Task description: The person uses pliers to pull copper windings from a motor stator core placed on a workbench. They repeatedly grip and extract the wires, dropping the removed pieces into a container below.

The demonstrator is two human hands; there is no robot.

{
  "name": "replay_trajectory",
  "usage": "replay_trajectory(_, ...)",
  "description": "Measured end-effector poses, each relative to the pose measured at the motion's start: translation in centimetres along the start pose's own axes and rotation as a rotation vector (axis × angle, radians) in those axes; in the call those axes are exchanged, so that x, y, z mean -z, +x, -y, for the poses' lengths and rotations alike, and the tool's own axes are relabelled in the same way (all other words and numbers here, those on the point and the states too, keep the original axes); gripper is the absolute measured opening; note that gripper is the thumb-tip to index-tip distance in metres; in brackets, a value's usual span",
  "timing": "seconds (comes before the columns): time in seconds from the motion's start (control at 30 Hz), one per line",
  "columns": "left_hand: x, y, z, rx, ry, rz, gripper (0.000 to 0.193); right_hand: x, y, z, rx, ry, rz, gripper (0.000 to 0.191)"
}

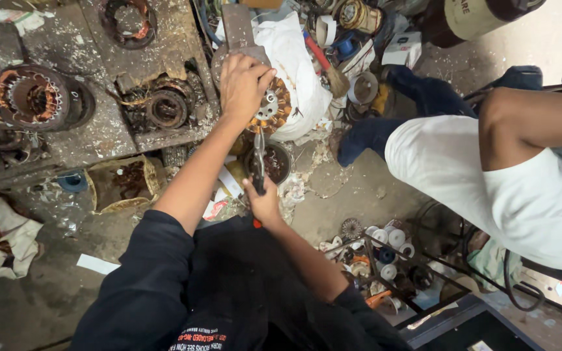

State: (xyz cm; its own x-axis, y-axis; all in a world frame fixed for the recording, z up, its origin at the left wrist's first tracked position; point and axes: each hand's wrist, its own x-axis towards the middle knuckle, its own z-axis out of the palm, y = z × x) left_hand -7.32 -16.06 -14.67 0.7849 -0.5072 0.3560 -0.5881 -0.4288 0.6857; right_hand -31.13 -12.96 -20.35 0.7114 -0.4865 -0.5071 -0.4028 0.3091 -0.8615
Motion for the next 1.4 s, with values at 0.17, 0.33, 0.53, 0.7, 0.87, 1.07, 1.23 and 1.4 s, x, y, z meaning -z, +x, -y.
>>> replay_trajectory(0.17,0.1,0.1,0.0,-0.002,-0.002,0.001,0.023,1.8,0.1,2.1,-0.046,0.108,0.222,0.017)
replay_trajectory(0.33,0.1,0.4,-0.1,0.031,0.005,0.02,0.023,5.0,0.4,4.3,-0.312,0.25,0.374,0.024)
replay_trajectory(0.53,-0.1,0.4,0.1,0.062,-0.018,0.027,0.025,1.9,1.3,1.6,0.059,-0.152,0.13,0.029)
replay_trajectory(0.7,-0.1,0.3,0.1,0.008,0.024,-0.013,0.024,2.1,2.0,2.1,0.231,-0.641,-0.146,0.043)
replay_trajectory(0.87,0.0,0.3,-0.1,0.015,-0.006,-0.01,0.023,6.3,0.4,2.5,0.125,-0.398,0.25,0.046)
replay_trajectory(1.07,0.3,0.3,0.0,0.029,-0.021,0.011,0.022,7.5,0.0,2.4,0.064,-0.344,0.295,0.046)
replay_trajectory(1.23,0.4,0.4,-0.1,0.028,-0.022,0.004,0.023,6.4,-0.1,4.4,-0.096,-0.186,0.272,0.045)
replay_trajectory(1.4,0.3,0.4,0.1,0.038,-0.021,0.02,0.023,8.4,0.4,7.6,-0.602,0.256,0.413,0.043)
